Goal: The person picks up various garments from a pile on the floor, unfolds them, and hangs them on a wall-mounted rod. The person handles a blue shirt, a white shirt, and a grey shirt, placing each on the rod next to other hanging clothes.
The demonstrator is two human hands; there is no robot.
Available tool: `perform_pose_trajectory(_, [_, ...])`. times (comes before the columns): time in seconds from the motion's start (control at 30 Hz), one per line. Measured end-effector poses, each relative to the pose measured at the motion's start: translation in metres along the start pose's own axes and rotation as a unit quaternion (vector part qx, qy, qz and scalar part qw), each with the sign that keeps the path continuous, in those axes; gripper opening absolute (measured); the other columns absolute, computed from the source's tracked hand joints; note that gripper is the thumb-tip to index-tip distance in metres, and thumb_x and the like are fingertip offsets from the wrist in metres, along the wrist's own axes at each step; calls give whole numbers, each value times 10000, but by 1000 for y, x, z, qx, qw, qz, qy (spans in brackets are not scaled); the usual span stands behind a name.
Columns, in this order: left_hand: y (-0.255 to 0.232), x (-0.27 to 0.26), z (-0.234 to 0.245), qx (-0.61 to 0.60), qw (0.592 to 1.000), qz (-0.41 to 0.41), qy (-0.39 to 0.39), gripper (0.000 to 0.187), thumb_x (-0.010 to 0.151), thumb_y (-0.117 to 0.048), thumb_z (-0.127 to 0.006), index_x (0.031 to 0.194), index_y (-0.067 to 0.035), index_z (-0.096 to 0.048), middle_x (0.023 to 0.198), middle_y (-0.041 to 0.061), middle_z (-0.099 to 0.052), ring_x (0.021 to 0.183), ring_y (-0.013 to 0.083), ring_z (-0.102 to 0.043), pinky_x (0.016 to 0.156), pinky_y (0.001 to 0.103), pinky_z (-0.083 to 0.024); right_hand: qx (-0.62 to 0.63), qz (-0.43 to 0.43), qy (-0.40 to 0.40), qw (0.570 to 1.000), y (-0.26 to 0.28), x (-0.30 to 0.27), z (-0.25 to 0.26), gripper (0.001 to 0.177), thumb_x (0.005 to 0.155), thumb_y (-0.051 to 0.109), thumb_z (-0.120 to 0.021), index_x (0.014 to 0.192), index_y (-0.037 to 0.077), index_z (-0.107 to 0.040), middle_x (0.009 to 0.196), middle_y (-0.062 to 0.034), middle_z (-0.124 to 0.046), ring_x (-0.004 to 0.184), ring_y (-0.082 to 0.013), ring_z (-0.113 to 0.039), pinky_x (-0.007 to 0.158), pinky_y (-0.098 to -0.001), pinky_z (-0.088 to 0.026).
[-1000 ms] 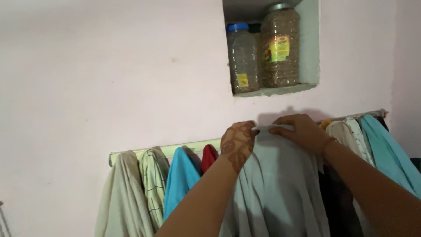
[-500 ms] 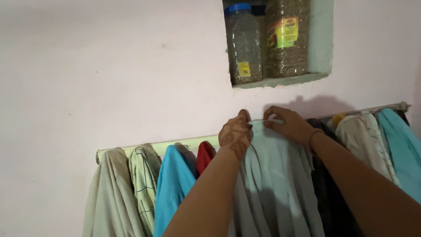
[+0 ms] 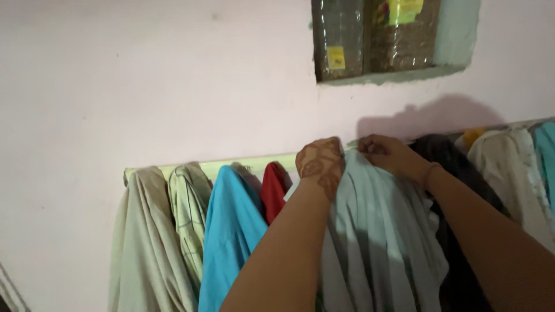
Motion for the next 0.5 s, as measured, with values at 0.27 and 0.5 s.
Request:
perform_pose_trajectory(0.27, [-7,-24,-22,81,986,-61,-134,163,885,-115,-579,827,-133,-731,867,85,-750,892,257,-703,799,356,-561,24,-86,-82,993,27,-37,-25,204,1010,149,-613,1120,7,-710,1020,-79,-728,930,-146,-623,842,-300,-500])
perform_pose_trajectory(0.5, [-5,-40,-43,-67,991,43,-109,131,915,-138,-560,856,-91,-668,797,61,-712,792,207,-670,693,326,-536,108,-73,-122,984,50,-61,-46,281,952,159,-652,1203,37,-684,1088,-66,-735,997,-154,-655,899,-297,-512])
Point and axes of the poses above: each hand's wrist, its own x-axis towards the middle knuckle, its own z-axis out of the back of the hand, y = z × x, the point moved 3 cm from there along x, towards the middle knuckle
